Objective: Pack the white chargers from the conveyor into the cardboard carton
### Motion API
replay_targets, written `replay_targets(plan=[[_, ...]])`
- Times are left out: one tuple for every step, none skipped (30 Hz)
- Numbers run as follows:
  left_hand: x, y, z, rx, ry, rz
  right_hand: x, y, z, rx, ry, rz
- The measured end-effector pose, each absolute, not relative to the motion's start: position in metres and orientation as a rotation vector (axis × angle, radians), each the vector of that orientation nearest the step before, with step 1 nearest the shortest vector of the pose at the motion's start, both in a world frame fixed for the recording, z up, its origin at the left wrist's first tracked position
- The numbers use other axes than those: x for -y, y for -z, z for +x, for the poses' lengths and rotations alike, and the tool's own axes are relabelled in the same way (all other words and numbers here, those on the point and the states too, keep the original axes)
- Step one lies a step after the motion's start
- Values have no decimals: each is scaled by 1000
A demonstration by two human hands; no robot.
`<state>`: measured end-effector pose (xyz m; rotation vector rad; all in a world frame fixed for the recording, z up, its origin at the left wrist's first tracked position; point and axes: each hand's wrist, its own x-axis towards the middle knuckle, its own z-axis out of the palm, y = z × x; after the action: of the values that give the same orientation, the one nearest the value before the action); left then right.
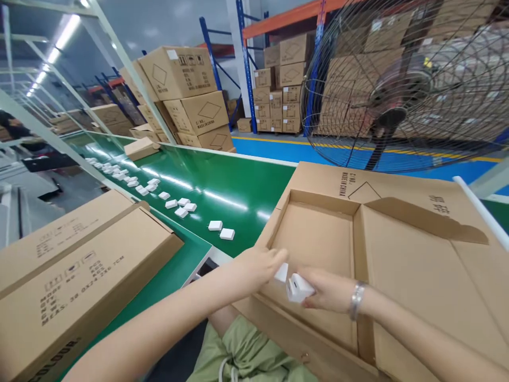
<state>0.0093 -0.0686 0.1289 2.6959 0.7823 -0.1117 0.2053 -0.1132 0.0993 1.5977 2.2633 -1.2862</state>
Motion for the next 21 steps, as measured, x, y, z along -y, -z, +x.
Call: replay_targets(plan=[[64, -121, 21, -752, 253, 2753, 108, -93, 200, -2213, 1187, 1610], [60, -115, 31, -729, 383, 2777, 103, -87, 194, -2172, 1117, 1624], [57, -109, 38, -708, 495, 2776, 100, -82, 188, -2143, 1079, 1638], [55, -104, 42, -688, 596, 2753, 97, -77, 182, -2130, 1075, 1644], [53, -100, 44, -676, 695, 2708, 95, -73, 176, -2134, 1100, 1641], [51, -97, 43, -680, 770, 2651, 93, -69, 171, -2148, 1149, 1627], [50, -95, 40, -693, 813, 2587, 92, -66, 168, -2159, 1213, 1607], [50, -93, 36, -712, 828, 2521, 91, -64, 166, -2167, 1290, 1585], [50, -91, 31, -730, 817, 2462, 91, -62, 165, -2166, 1378, 1563], [52, -90, 26, -747, 791, 2414, 92, -61, 165, -2150, 1473, 1544], [54, -89, 19, -752, 755, 2389, 93, -59, 165, -2120, 1568, 1536], [57, -87, 13, -740, 718, 2390, 96, -58, 166, -2080, 1659, 1534], [61, -86, 7, -721, 680, 2421, 99, -56, 166, -2037, 1742, 1538], [65, -83, 2, -708, 634, 2475, 103, -54, 167, -1996, 1816, 1544], [71, -80, -2, -703, 581, 2540, 106, -52, 167, -1964, 1875, 1554], [76, -77, -6, -711, 533, 2601, 110, -50, 166, -1945, 1920, 1563], [82, -72, -9, -726, 497, 2647, 113, -48, 165, -1935, 1950, 1569], [87, -68, -12, -744, 476, 2671, 115, -45, 163, -1928, 1967, 1574], [92, -64, -14, -760, 457, 2677, 117, -43, 161, -1925, 1972, 1578], [95, -61, -16, -772, 428, 2670, 118, -40, 159, -1925, 1967, 1583], [98, -59, -18, -781, 382, 2656, 119, -38, 158, -1927, 1952, 1591]])
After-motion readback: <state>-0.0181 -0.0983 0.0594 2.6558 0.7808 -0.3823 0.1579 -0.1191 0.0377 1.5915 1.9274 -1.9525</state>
